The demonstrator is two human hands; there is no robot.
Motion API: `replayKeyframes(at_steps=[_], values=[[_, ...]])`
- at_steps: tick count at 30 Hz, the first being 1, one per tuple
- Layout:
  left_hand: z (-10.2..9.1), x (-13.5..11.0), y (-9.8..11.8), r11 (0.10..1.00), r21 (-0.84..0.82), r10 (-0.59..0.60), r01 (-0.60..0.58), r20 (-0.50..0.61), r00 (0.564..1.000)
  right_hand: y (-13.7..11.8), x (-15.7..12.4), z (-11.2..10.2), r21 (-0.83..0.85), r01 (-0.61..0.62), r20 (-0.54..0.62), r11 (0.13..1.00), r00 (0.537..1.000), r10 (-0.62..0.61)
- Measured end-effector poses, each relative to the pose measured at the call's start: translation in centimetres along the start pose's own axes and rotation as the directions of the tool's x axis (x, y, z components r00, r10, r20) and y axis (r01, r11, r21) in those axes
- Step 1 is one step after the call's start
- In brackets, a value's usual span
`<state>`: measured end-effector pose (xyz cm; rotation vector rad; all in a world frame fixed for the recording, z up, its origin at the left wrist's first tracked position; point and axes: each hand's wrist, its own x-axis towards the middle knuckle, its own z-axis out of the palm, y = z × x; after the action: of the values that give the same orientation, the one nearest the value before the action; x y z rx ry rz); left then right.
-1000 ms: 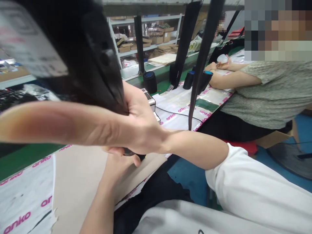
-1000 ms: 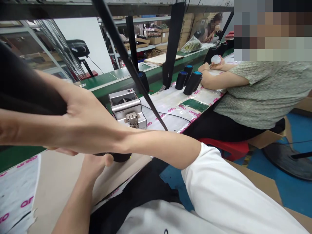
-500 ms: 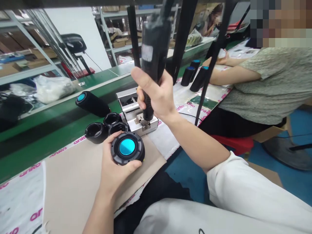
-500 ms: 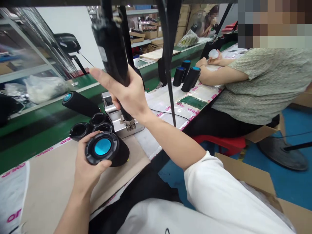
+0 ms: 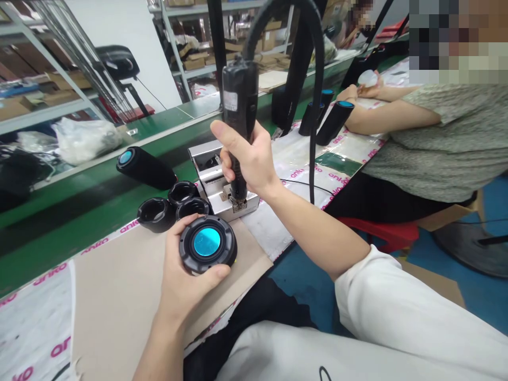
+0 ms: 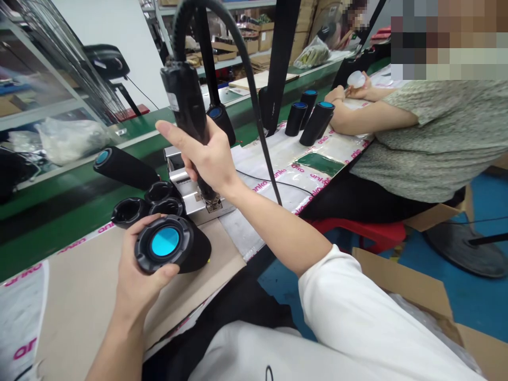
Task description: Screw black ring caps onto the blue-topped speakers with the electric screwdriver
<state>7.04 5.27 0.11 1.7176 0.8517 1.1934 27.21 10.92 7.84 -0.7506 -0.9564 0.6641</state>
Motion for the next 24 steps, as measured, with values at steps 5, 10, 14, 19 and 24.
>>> replayKeyframes(at_steps=[5, 10, 14, 19, 24], values=[[-0.2, -0.1, -0.1, 1.000, -0.020, -0.020, 0.020, 0.029, 0.999, -1.1, -0.6, -1.0, 0.005, -0.111, 0.056, 0.994, 0.992, 0.111], [-0.2, -0.2, 0.1, 0.999, -0.001, -0.039, 0.039, 0.039, 0.998, -7.2, -0.3, 0.5, 0.156, -0.041, 0.132, 0.987, 0.991, 0.020], [0.1, -0.2, 0.0, 0.998, -0.028, -0.060, 0.060, 0.002, 0.998, -10.2, -0.6, 4.4, 0.286, -0.104, 0.242, 0.953, 0.970, 0.034], [0.4, -0.2, 0.1, 0.991, -0.084, -0.102, 0.102, -0.004, 0.995, -9.8, -1.6, 8.2, 0.265, -0.386, 0.419, 0.884, 0.871, 0.255], [0.5, 0.0, 0.5, 0.978, -0.150, -0.137, 0.144, 0.056, 0.989, -10.6, -1.6, 9.5, 0.160, -0.432, 0.325, 0.888, 0.872, 0.365]])
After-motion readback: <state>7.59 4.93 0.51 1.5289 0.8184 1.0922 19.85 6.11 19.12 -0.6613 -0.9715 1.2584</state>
